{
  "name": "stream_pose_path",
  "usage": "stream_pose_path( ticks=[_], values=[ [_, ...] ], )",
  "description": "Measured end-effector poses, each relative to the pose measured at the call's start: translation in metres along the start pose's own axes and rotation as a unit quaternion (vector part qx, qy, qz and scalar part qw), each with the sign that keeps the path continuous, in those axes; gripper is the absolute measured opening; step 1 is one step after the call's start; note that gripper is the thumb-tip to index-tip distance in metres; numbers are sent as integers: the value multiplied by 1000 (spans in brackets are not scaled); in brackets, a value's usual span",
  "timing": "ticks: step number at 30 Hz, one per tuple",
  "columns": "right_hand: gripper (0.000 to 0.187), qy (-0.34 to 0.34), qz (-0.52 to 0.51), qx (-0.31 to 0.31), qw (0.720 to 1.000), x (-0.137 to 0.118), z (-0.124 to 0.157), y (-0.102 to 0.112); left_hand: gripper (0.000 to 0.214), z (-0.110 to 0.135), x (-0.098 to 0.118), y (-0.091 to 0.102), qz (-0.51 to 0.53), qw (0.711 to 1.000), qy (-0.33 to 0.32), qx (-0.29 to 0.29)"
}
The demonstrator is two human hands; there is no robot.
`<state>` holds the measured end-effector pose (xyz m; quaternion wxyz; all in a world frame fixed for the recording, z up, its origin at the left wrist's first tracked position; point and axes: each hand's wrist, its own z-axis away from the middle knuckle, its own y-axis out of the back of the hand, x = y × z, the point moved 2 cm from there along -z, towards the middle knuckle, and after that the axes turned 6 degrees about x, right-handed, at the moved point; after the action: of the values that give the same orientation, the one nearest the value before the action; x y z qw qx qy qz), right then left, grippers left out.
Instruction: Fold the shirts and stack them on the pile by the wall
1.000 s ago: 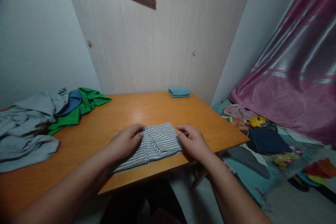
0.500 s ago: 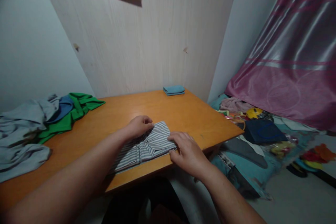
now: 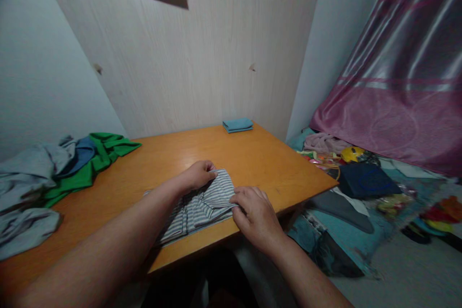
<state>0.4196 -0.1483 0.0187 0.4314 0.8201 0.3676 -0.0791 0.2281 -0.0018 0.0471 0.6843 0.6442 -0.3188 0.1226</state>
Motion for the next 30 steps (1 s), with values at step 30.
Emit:
stream_pose_path(
  ticks=[30],
  values=[
    [22,77,67,-16,995,-45,8,0,25,52,-27,41,-99,964,-243,43]
  ],
)
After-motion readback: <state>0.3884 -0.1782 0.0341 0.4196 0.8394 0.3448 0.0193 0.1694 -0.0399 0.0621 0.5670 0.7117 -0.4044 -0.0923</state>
